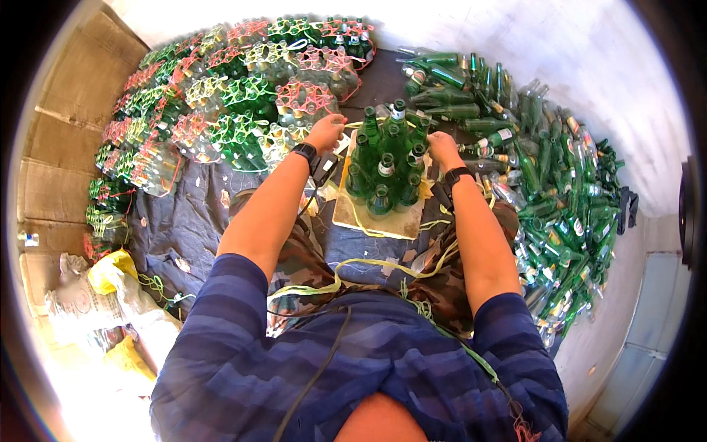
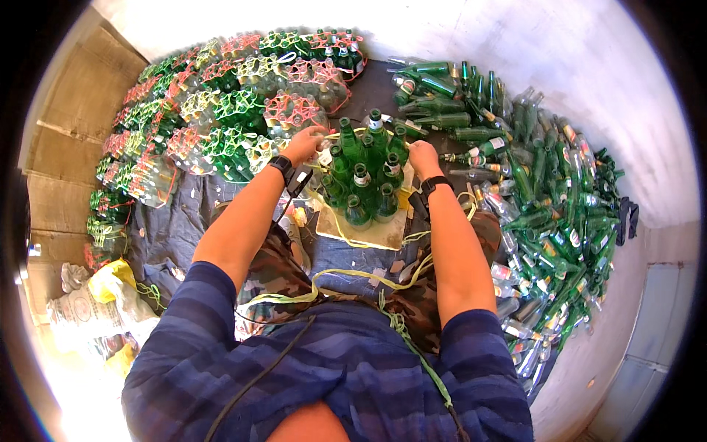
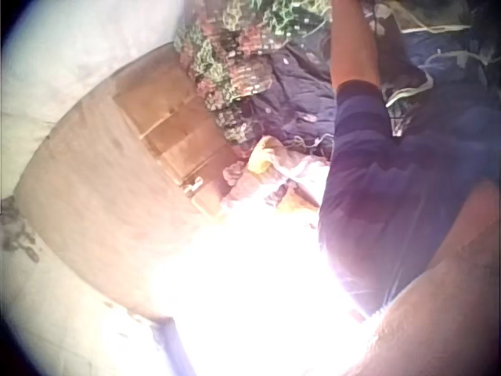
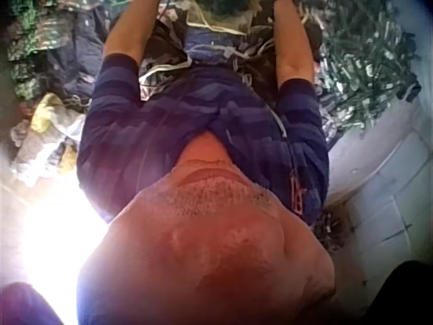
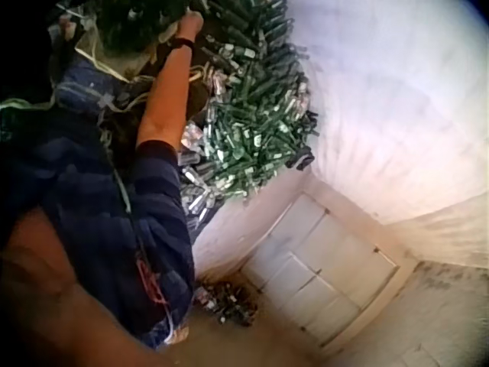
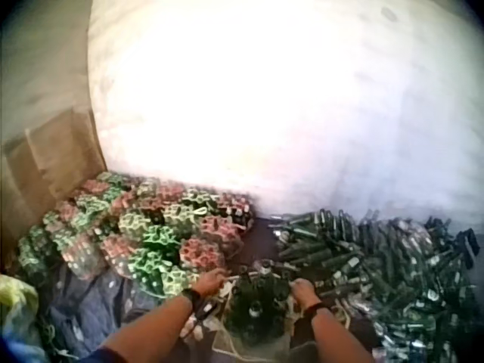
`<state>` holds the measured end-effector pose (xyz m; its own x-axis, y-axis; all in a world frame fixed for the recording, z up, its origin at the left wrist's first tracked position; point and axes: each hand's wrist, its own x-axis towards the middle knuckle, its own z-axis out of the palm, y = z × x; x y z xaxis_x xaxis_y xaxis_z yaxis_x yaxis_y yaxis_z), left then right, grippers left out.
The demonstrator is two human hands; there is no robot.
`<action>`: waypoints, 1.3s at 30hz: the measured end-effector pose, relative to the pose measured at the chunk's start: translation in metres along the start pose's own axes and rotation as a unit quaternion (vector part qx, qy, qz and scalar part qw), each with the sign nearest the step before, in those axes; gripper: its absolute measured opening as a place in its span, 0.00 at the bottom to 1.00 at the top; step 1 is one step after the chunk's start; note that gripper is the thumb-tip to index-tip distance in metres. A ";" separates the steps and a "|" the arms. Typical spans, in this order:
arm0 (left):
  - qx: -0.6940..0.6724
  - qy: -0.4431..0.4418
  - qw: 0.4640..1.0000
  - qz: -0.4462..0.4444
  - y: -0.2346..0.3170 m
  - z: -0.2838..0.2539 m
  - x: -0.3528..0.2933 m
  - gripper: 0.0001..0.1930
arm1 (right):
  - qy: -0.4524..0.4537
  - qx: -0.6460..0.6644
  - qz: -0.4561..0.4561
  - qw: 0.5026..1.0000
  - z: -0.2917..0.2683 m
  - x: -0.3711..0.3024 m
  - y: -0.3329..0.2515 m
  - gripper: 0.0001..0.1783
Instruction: The person sits on the floor and ties green glass bottles together in groups using yellow string. They wrap the string around the necks of the bottles and tie knots to secure them, creating bundles.
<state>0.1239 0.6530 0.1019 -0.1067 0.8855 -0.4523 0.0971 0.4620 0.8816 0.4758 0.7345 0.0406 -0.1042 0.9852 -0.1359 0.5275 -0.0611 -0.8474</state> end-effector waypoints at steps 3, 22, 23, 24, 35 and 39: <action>0.001 -0.017 1.000 0.003 -0.021 0.001 -0.012 0.27 | -0.075 0.185 0.144 0.969 0.003 -0.026 -0.001 0.09; -0.166 0.054 0.985 0.002 -0.135 0.024 -0.086 0.26 | 0.058 0.214 0.154 0.963 0.049 -0.083 0.087 0.08; -0.158 0.059 0.986 0.010 -0.134 0.026 -0.089 0.26 | 0.065 0.184 0.144 0.970 0.052 -0.078 0.092 0.08; -0.149 0.058 0.987 0.022 -0.127 0.028 -0.089 0.26 | 0.076 0.151 0.134 0.976 0.051 -0.068 0.098 0.09; -0.085 0.091 0.992 0.007 -0.126 0.043 -0.093 0.24 | 0.020 -0.235 0.028 0.971 0.057 -0.072 0.099 0.15; -0.083 0.098 0.992 0.007 -0.133 0.052 -0.070 0.21 | 0.007 -0.271 0.018 0.962 0.056 -0.074 0.120 0.15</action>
<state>0.1699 0.5321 0.0095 -0.2975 0.8574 -0.4200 -0.0635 0.4212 0.9047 0.4993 0.6451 -0.0799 -0.0677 0.9865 -0.1493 0.8932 -0.0067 -0.4496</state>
